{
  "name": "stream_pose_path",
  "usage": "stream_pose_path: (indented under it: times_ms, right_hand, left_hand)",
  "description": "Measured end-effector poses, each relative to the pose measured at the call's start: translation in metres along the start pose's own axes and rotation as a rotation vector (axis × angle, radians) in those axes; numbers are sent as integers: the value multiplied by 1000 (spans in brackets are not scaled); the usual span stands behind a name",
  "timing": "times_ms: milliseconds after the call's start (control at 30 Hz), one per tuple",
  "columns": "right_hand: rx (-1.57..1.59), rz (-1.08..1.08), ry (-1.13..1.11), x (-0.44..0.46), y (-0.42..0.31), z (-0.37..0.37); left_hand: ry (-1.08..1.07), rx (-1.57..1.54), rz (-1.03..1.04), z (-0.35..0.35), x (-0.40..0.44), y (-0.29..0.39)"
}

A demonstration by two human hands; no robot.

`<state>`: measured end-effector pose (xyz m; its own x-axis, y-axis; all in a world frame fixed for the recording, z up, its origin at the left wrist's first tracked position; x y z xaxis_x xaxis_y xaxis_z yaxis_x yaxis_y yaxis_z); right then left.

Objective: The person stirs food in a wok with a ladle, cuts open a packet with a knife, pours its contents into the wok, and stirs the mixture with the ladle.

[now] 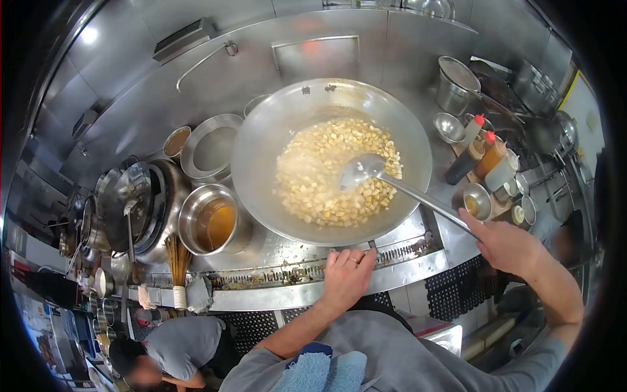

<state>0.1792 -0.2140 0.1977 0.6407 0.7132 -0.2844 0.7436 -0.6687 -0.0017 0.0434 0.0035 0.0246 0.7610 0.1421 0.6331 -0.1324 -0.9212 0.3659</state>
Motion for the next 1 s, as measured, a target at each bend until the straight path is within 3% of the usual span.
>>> stream_pose_path:
  times_ms: [67,167,267,433,600,667,767,867,1000]
  right_hand:
    - [-4,-29,3,-8,0,5]
    - [-46,43,-87,28,11,15]
    - [-25,10,-26,92,25,55]
    - [269,14,-2,152,21,57]
    - [529,-57,300,166,44,42]
    - [514,63,318,177,48,41]
    - [576,157,227,180,46,47]
    - [741,150,57,166,48,83]
    - [947,104,9,110,31,75]
  left_hand:
    - [-26,9,-12,-8,-4,4]
    - [-4,-16,-8,8,1,5]
    - [42,-34,1,8,3,-1]
    - [15,-6,-11,3,3,-2]
    - [47,11,7,6,4,-2]
    - [48,11,14,6,5,1]
    - [30,18,18,6,5,5]
    - [1,52,29,6,8,2]
    - [-14,52,38,4,9,0]
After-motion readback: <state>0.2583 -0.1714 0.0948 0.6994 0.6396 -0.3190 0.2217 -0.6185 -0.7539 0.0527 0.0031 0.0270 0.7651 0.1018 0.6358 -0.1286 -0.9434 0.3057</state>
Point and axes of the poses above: each hand's wrist, its own x-axis towards the middle knuckle, its own z-axis out of the palm, y = z × x, the point moved 5 cm from there along x, towards the middle knuckle, and after that the axes turned 11 degrees about y, right-handed, at the moved point
